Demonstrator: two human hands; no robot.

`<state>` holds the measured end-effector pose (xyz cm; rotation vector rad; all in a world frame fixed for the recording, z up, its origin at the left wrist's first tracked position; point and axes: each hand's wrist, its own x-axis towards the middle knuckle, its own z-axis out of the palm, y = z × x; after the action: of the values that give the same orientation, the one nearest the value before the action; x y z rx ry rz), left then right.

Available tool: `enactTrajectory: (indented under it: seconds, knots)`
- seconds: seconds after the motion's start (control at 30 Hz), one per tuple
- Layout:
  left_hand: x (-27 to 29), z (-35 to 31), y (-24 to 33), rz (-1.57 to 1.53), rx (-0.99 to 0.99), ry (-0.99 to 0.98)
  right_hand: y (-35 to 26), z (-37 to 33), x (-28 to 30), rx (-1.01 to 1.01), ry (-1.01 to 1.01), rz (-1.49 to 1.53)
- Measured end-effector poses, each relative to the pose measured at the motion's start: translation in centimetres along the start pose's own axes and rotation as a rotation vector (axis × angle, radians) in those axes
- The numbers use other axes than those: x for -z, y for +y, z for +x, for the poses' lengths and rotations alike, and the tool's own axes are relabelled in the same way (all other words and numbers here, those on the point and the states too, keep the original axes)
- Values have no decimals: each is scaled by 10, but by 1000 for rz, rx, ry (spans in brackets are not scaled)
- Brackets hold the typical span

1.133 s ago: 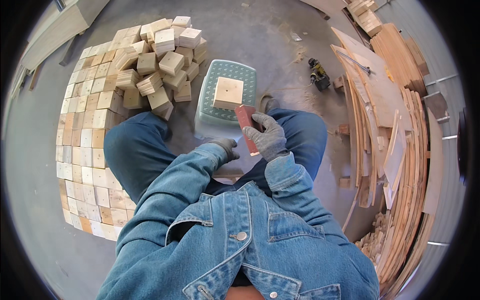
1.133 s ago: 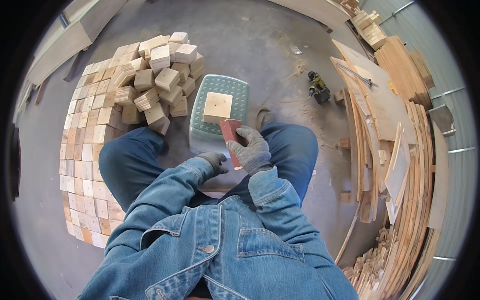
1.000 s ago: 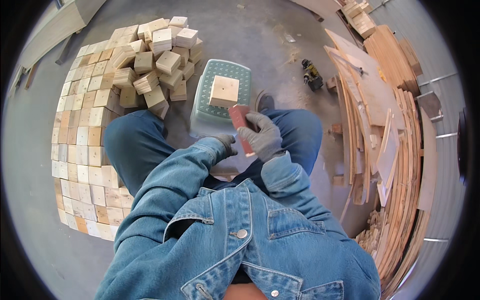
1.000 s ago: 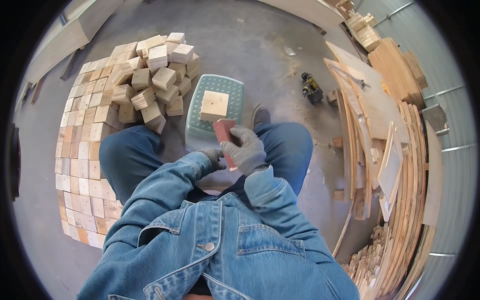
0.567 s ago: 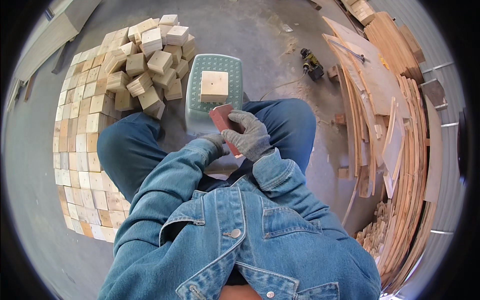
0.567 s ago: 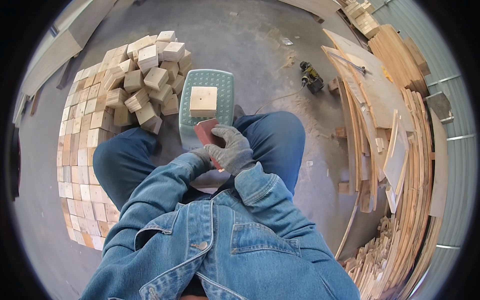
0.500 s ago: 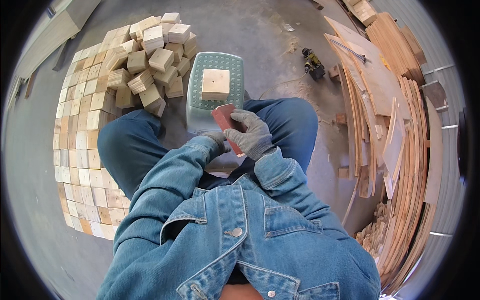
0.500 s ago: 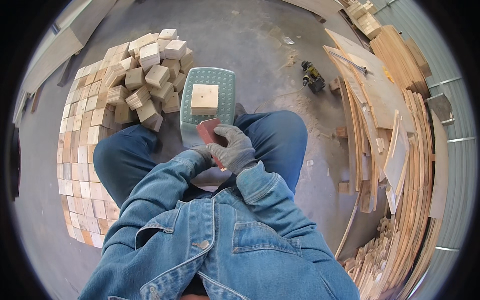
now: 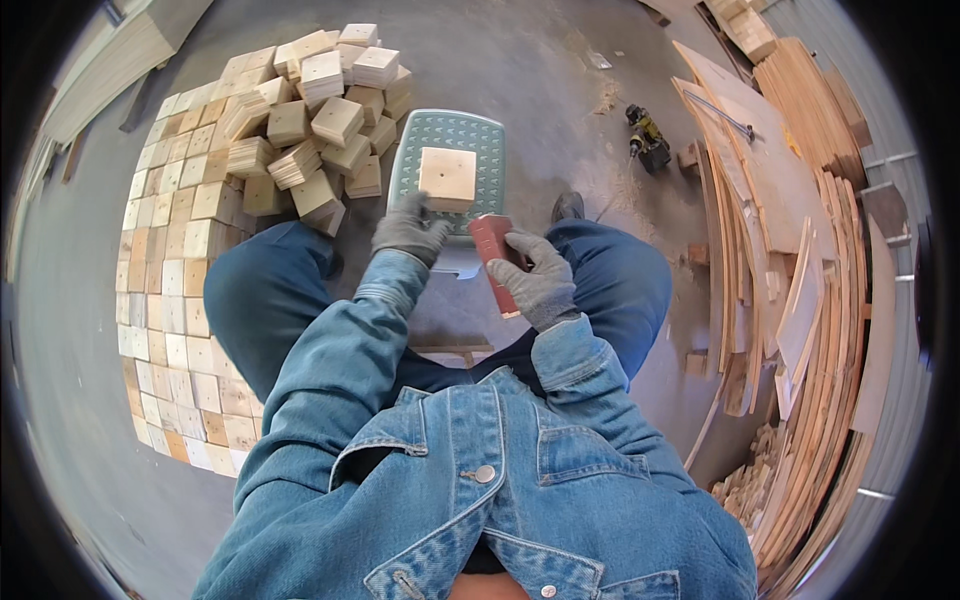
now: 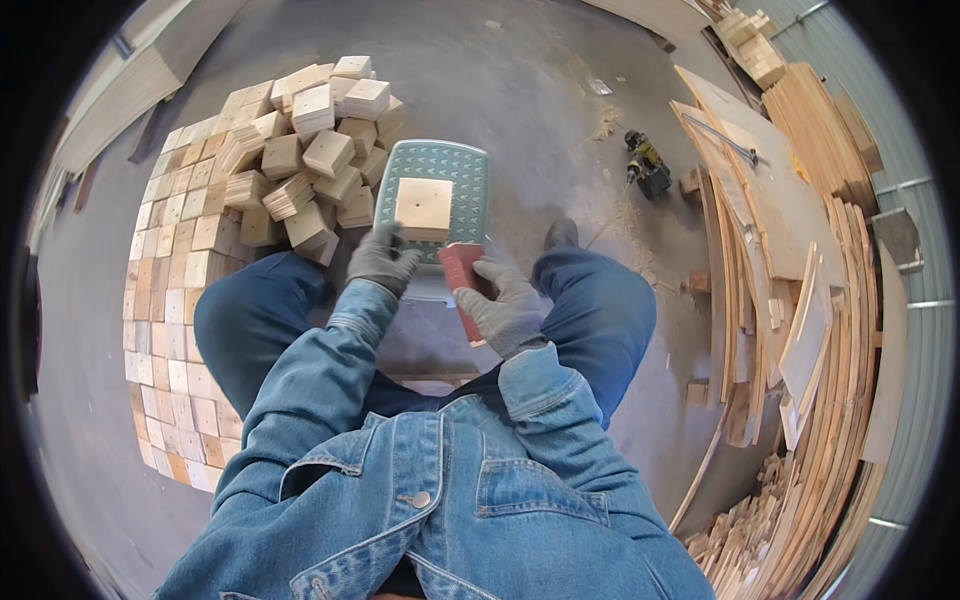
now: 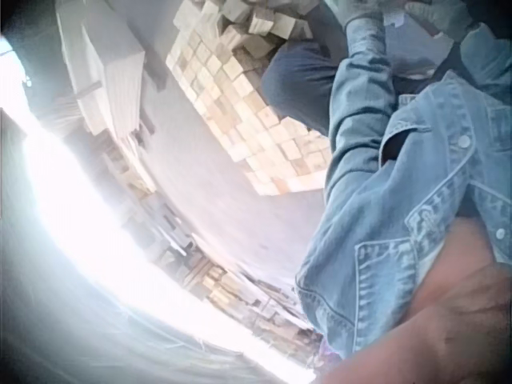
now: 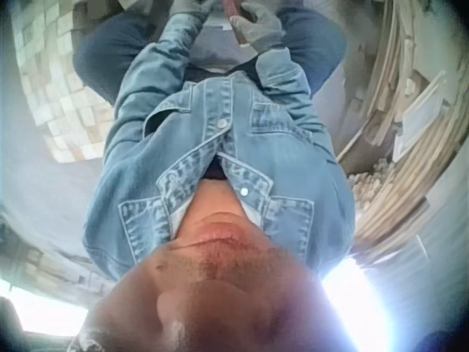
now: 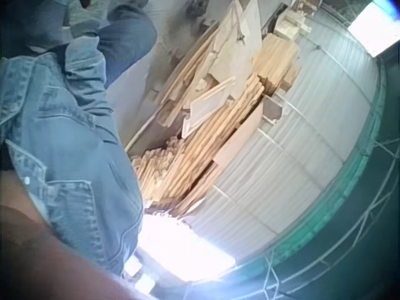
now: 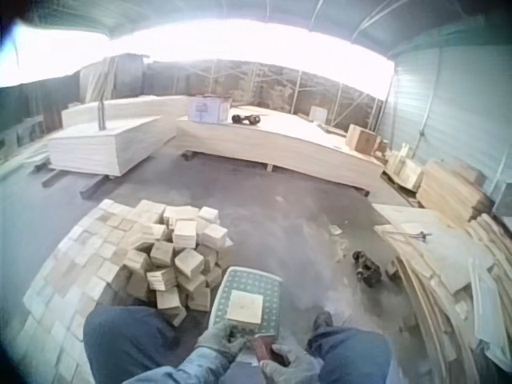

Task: The person sits on a low stool and sands small wooden blocks one at a time using a red sanding block. They hold each block on a small green stool, rub all sides, and place the finished pieces into a nearby pile.

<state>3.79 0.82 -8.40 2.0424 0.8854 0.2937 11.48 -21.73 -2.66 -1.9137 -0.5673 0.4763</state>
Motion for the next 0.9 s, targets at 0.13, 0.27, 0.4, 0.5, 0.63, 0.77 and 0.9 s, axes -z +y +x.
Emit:
enactTrajectory:
  seconds: [0.13, 0.27, 0.4, 0.5, 0.63, 0.77, 0.9]
  knots:
    - [-17, 37, -54, -173, 29, 244, 22, 6, 13, -159, 184, 16]
    - [-28, 44, -55, -112, 17, 118, 27, 12, 14, -220, 180, 15]
    - [-10, 40, 5, 117, -105, 42, 23, 15, 15, -163, 156, -13]
    - [6, 51, 14, 360, -251, -1, 12, 18, 11, -118, 161, 59]
    - [21, 67, 43, 614, -280, -167, -12, 19, 14, -111, 132, 65]
    - [20, 79, 45, 717, -271, -281, -15, 19, 11, -72, 117, 84]
    - [10, 74, 44, 698, -241, -291, -10, 19, 9, -81, 104, 43]
